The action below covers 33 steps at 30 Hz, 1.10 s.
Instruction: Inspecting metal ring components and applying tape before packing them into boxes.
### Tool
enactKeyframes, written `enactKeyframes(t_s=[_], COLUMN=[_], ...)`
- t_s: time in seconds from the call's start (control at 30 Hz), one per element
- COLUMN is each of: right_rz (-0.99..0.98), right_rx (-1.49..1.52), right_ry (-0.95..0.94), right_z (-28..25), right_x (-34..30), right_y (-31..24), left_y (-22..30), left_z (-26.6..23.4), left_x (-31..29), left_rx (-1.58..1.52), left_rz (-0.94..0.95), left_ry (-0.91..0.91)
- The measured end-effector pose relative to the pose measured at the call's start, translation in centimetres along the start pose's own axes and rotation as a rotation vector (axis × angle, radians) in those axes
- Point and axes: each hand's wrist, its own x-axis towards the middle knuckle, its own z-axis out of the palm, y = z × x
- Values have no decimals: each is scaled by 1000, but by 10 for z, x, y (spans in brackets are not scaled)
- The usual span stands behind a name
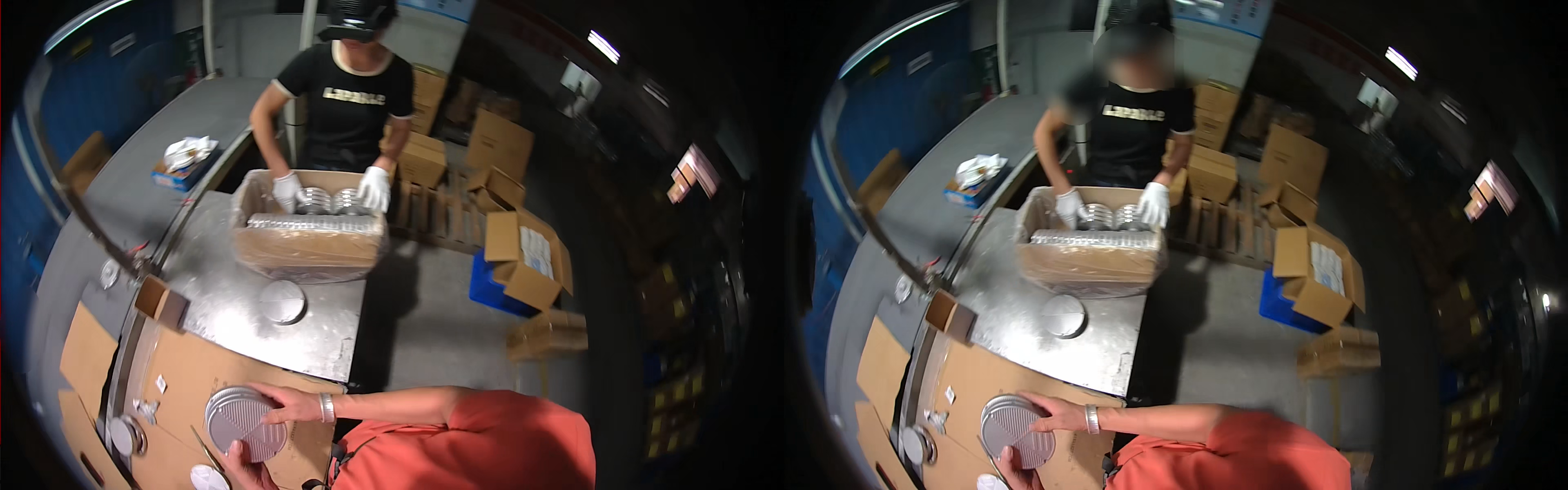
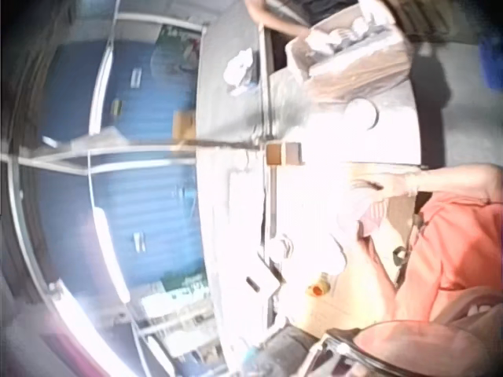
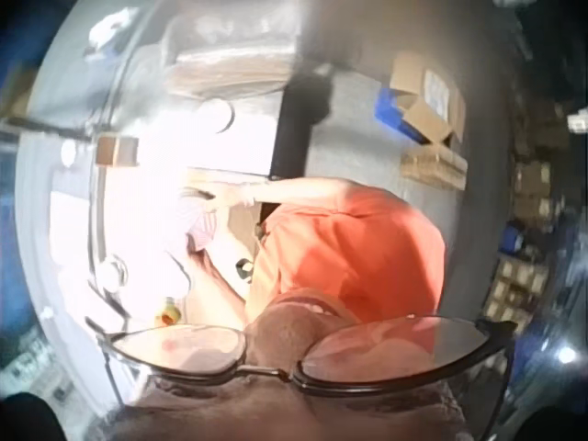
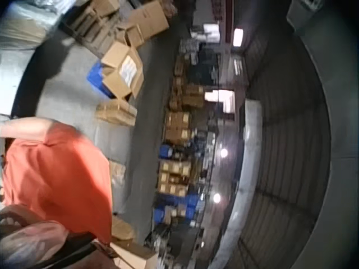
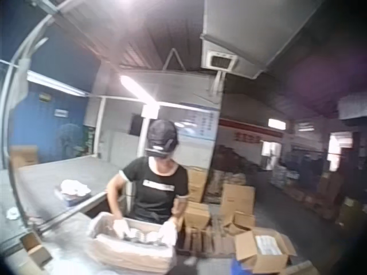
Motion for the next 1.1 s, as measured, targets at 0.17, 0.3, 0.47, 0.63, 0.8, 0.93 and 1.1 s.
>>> enactKeyframes(t_s=[0.17,0.3,0.47,0.63,0.8,0.93,1.1], right_rz=[13,-5,-63,86,189,217,287], right_rx=[-310,-603,-479,-292,-231,-299,-314], right_ry=[68,52,60,-78,-123,-129,-111], right_z=[14,19,26,17,23,8,-11], right_x=[-7,3,9,22,23,25,31], right_y=[-60,-97,-137,-120,-122,-108,-101], left_y=[19,51,23,55,13,35,52], left_z=[37,67,81,108,95,102,111], left_x=[-20,-30,-17,-35,-45,-57,-51], left_rx=[-475,-385,-763,-1036,-1246,-1138,-1033], left_rz=[32,80,-54,-263,-438,-483,-565], left_ry=[-103,-172,-207,-322,-258,-171,4])
